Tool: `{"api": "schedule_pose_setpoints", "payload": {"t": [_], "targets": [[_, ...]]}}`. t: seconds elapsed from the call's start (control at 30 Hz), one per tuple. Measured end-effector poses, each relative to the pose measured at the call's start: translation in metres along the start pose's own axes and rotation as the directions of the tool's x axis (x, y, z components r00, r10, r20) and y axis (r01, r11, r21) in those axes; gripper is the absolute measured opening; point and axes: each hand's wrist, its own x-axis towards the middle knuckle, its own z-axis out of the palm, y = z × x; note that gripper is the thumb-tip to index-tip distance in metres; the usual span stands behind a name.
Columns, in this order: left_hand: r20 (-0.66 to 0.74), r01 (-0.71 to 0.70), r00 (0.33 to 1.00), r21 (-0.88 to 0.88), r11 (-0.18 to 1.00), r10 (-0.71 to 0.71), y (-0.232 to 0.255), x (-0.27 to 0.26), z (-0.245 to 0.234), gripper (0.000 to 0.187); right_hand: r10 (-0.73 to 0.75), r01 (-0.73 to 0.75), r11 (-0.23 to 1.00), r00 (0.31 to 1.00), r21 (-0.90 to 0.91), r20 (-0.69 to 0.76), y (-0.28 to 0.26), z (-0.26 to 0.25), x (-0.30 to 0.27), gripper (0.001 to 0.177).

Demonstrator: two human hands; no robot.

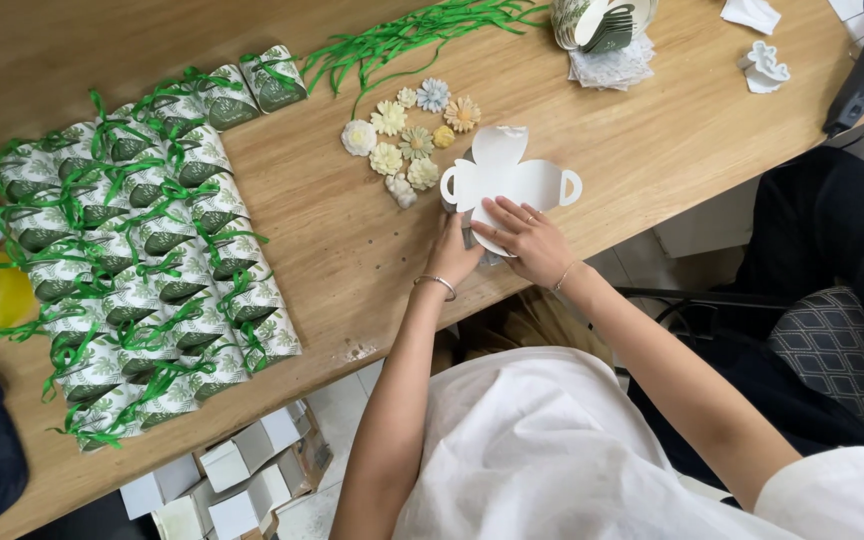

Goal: Packing flower-shaped candles into decorative gift boxes and placing finished products on a display shelf.

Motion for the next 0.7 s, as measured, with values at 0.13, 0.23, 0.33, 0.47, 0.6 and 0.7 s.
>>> {"api": "schedule_pose_setpoints", "payload": {"t": [0.13,0.23,0.33,0.47,0.6,0.7], "targets": [[0.040,0.057,0.998,-0.225,0.973,-0.049,-0.022,0.006,0.000,0.078,-0.002,0.003,1.000,0.998,-0.008,0.060,0.015,0.010,0.000,0.075],[-0.029,0.021,0.999,-0.117,0.993,-0.025,-0.038,0.008,0.007,0.077,-0.037,0.022,0.991,0.993,0.135,0.108,0.022,0.018,-0.002,0.062],[-0.043,-0.009,0.999,-0.077,0.997,0.006,-0.037,0.008,0.006,0.071,0.017,-0.083,0.941,0.980,0.328,0.198,0.026,0.025,0.001,0.047],[-0.052,-0.047,0.998,-0.089,0.995,0.043,-0.033,0.006,0.006,0.070,0.006,-0.110,0.936,0.955,0.334,0.295,0.035,0.032,0.006,0.048],[-0.063,-0.055,0.997,-0.115,0.992,0.048,-0.016,-0.001,-0.005,0.061,0.013,-0.135,0.904,0.957,0.405,0.289,0.040,0.032,0.011,0.048],[-0.096,-0.062,0.995,-0.226,0.972,0.041,-0.008,-0.012,-0.019,0.044,0.046,-0.155,0.877,0.969,0.454,0.243,0.048,0.038,0.012,0.041]]}}
